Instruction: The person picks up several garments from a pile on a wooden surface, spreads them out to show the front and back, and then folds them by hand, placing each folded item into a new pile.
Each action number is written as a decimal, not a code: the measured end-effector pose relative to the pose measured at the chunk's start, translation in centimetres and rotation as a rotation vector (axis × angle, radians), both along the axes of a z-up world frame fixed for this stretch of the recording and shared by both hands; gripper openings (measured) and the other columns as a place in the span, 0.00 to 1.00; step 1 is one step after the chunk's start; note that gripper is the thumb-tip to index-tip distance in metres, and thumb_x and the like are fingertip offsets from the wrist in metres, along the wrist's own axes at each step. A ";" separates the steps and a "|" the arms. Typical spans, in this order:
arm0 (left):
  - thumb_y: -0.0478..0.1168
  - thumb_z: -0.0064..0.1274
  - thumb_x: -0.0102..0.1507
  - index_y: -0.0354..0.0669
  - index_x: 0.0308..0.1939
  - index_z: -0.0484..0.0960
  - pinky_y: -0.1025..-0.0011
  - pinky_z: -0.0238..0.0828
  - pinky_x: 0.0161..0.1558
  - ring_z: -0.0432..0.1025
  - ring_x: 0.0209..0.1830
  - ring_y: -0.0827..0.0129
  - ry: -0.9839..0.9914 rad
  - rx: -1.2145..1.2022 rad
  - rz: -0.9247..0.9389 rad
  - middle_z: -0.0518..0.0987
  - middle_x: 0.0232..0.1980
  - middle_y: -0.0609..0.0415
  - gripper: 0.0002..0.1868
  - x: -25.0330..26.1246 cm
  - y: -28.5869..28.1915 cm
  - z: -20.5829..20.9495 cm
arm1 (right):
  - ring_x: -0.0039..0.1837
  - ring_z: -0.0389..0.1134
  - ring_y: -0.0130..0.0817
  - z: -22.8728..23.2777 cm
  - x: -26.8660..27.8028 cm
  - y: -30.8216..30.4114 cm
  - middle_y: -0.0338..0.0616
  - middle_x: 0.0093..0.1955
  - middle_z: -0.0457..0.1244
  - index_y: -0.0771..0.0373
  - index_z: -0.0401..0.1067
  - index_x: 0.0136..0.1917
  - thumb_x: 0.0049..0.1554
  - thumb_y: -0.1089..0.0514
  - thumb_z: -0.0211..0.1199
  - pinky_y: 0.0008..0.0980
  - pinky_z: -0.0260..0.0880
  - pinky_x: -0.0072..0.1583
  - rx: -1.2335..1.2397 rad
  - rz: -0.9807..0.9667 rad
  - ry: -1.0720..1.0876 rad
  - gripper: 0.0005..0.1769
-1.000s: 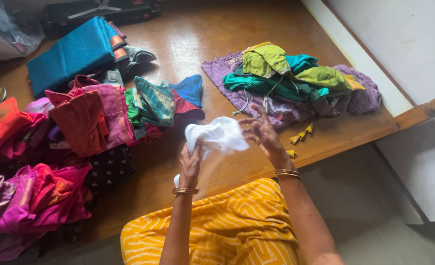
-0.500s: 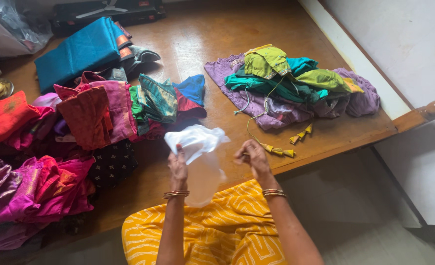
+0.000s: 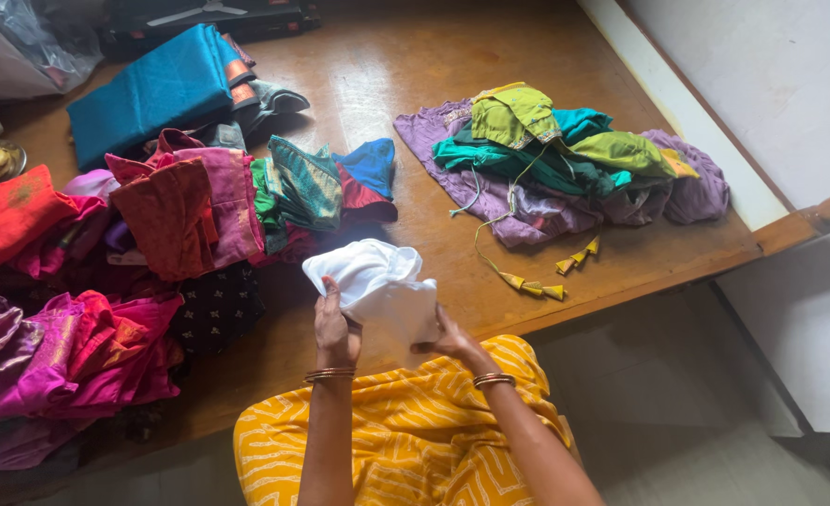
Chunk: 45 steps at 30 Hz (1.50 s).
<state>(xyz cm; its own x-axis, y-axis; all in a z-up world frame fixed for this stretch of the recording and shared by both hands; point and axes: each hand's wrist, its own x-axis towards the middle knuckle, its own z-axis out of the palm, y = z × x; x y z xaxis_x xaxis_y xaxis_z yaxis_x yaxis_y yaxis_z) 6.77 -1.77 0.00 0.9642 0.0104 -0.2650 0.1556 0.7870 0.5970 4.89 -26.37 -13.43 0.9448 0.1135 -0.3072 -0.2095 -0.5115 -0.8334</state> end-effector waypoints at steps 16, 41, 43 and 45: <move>0.50 0.75 0.48 0.36 0.65 0.69 0.59 0.75 0.57 0.72 0.60 0.51 -0.462 1.437 -0.054 0.67 0.65 0.43 0.47 -3.4 -5.6 -5.0 | 0.47 0.73 0.25 13.8 0.6 2.1 0.39 0.48 0.72 0.67 0.76 0.57 0.60 0.54 0.65 0.27 0.75 0.52 0.846 -0.035 0.023 0.16; 0.24 0.50 0.53 0.43 0.46 0.85 0.61 0.79 0.45 0.81 0.43 0.54 -0.665 1.719 0.250 0.81 0.50 0.51 0.20 -2.3 4.1 5.4 | 0.51 0.72 0.25 24.8 3.5 -5.0 0.41 0.52 0.69 0.63 0.67 0.58 0.58 0.71 0.71 0.28 0.77 0.53 0.636 -0.164 -0.629 0.19; 0.26 0.54 0.54 0.44 0.44 0.86 0.63 0.79 0.41 0.80 0.39 0.57 -0.587 1.740 0.140 0.82 0.47 0.52 0.17 -2.5 6.0 5.8 | 0.50 0.71 0.21 26.1 3.5 -6.3 0.37 0.52 0.68 0.60 0.63 0.62 0.53 0.70 0.73 0.24 0.76 0.50 0.663 -0.216 -0.634 0.28; 0.29 0.58 0.56 0.45 0.43 0.87 0.65 0.79 0.38 0.80 0.35 0.61 -0.508 1.756 0.030 0.84 0.44 0.54 0.14 -2.6 8.2 6.8 | 0.53 0.70 0.19 26.9 3.4 -7.4 0.38 0.59 0.69 0.64 0.69 0.67 0.51 0.69 0.72 0.22 0.74 0.55 0.460 -0.191 -0.648 0.31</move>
